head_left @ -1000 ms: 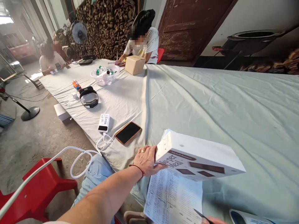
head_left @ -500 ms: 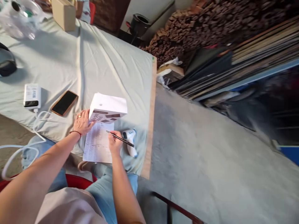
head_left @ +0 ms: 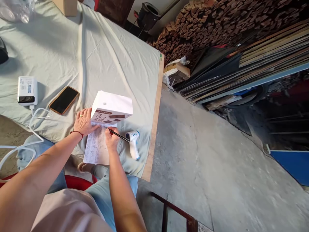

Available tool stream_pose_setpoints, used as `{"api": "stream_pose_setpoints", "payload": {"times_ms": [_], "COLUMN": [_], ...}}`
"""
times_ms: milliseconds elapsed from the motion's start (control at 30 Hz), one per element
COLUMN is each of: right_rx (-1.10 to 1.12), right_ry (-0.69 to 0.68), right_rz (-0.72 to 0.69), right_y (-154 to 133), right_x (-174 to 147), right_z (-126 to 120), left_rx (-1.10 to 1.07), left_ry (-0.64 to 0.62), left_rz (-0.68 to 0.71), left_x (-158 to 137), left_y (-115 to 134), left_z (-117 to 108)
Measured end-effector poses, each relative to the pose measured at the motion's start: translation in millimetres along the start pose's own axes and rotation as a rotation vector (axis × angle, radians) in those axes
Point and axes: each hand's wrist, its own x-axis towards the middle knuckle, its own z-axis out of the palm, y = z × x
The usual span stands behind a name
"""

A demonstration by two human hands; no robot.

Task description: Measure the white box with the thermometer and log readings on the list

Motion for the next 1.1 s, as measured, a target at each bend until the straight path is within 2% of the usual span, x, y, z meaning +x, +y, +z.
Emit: {"api": "stream_pose_setpoints", "payload": {"times_ms": [333, 1100], "right_rx": [-0.043, -0.012], "right_ry": [-0.072, -0.048], "right_rz": [-0.016, 0.008], "right_y": [2.0, -3.6], "right_x": [-2.4, -0.8], "right_z": [-0.3, -1.8], "left_rx": [-0.039, -0.058], "left_ry": [0.005, -0.001], "left_rz": [0.003, 0.000], "left_x": [-0.9, 0.2], "left_y": [1.0, -0.8], "left_z": [0.6, 4.3]}}
